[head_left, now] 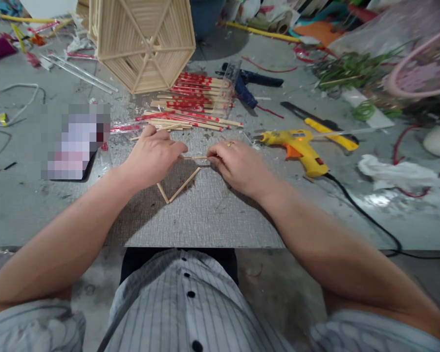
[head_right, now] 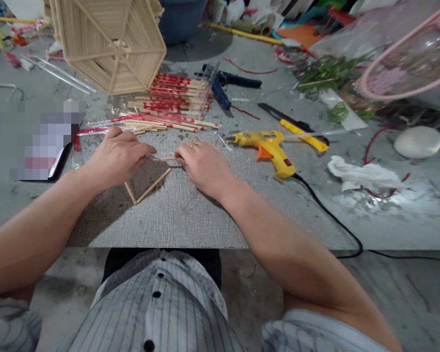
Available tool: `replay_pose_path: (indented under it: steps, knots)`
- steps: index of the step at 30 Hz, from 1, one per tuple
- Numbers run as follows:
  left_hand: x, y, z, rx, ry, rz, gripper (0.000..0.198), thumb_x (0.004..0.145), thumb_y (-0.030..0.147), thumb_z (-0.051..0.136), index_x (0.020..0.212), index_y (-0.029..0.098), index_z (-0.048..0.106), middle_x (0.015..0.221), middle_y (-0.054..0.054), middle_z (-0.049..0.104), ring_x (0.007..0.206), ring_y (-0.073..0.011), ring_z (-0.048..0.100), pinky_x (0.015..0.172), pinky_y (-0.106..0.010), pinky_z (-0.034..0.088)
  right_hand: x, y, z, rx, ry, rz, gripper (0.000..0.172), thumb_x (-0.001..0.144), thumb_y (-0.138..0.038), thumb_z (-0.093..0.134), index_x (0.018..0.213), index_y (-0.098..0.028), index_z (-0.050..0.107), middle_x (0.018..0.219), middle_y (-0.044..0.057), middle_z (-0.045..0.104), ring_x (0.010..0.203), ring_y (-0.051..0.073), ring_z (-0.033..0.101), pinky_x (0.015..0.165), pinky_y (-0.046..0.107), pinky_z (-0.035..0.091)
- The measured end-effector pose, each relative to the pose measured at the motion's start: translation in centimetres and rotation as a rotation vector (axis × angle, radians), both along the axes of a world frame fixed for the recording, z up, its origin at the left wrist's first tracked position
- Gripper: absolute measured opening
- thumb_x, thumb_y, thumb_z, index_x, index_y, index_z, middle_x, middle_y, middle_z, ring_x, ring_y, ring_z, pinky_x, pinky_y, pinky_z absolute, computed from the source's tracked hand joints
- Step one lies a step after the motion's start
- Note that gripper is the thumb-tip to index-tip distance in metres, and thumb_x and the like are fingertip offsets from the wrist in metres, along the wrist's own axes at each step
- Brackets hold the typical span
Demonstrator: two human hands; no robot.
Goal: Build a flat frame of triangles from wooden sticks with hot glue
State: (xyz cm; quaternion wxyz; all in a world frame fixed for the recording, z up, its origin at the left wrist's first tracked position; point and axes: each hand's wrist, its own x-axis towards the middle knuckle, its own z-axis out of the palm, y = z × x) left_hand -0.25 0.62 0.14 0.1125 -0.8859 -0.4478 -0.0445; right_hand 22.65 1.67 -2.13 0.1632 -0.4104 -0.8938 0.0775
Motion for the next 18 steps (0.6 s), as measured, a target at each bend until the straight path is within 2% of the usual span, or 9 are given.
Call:
replay_pose_path:
  steps: [4, 8, 12, 15, 18]
  knots:
    - [0.2, 0.0, -0.1, -0.061, -0.051, -0.003, 0.024, 0.094, 0.023, 0.050, 0.090, 0.021, 0.073, 0.080, -0.005, 0.070, 0.089, -0.0245, 0.063, 0.088, -0.042, 0.041, 0.0, 0.1, -0.3, 0.005, 0.016, 0.018, 0.021, 0.097, -0.024, 0.040, 0.092, -0.022, 0.061, 0.090, 0.010, 0.069, 0.088, 0.024, 0.060, 0.077, 0.037, 0.043]
    - [0.6, -0.2, 0.1, -0.127, 0.003, 0.027, 0.025, 0.095, 0.024, 0.052, 0.088, 0.021, 0.076, 0.080, -0.005, 0.071, 0.093, -0.0260, 0.061, 0.090, -0.043, 0.040, -0.1, 0.2, -0.6, 0.004, -0.002, 0.032, 0.019, 0.096, -0.022, 0.043, 0.089, -0.022, 0.061, 0.089, 0.009, 0.068, 0.088, 0.024, 0.060, 0.078, 0.036, 0.044]
    - [0.8, -0.4, 0.0, -0.099, 0.007, 0.029, 0.023, 0.094, 0.025, 0.052, 0.092, 0.020, 0.075, 0.083, -0.006, 0.071, 0.095, -0.0261, 0.060, 0.088, -0.042, 0.041, -0.2, 0.3, -0.7, 0.005, -0.024, 0.036, 0.018, 0.095, -0.021, 0.045, 0.086, -0.021, 0.060, 0.090, 0.011, 0.067, 0.090, 0.024, 0.060, 0.080, 0.036, 0.046]
    - [1.1, -0.9, 0.1, -0.055, -0.020, 0.065, 0.021, 0.092, 0.026, 0.055, 0.086, 0.019, 0.073, 0.083, -0.007, 0.070, 0.094, -0.0272, 0.061, 0.085, -0.041, 0.042, -0.2, 0.2, -0.9, 0.022, -0.022, 0.024, 0.019, 0.096, -0.022, 0.044, 0.086, -0.021, 0.061, 0.091, 0.011, 0.067, 0.093, 0.025, 0.060, 0.082, 0.037, 0.046]
    - [1.7, -1.9, 0.5, -0.053, -0.032, 0.066, 0.026, 0.090, 0.035, 0.057, 0.077, 0.018, 0.072, 0.076, -0.008, 0.067, 0.090, -0.0284, 0.060, 0.083, -0.043, 0.043, -0.2, 0.3, -1.1, 0.029, -0.007, 0.025, 0.019, 0.096, -0.023, 0.045, 0.087, -0.021, 0.062, 0.093, 0.011, 0.068, 0.093, 0.025, 0.060, 0.083, 0.038, 0.047]
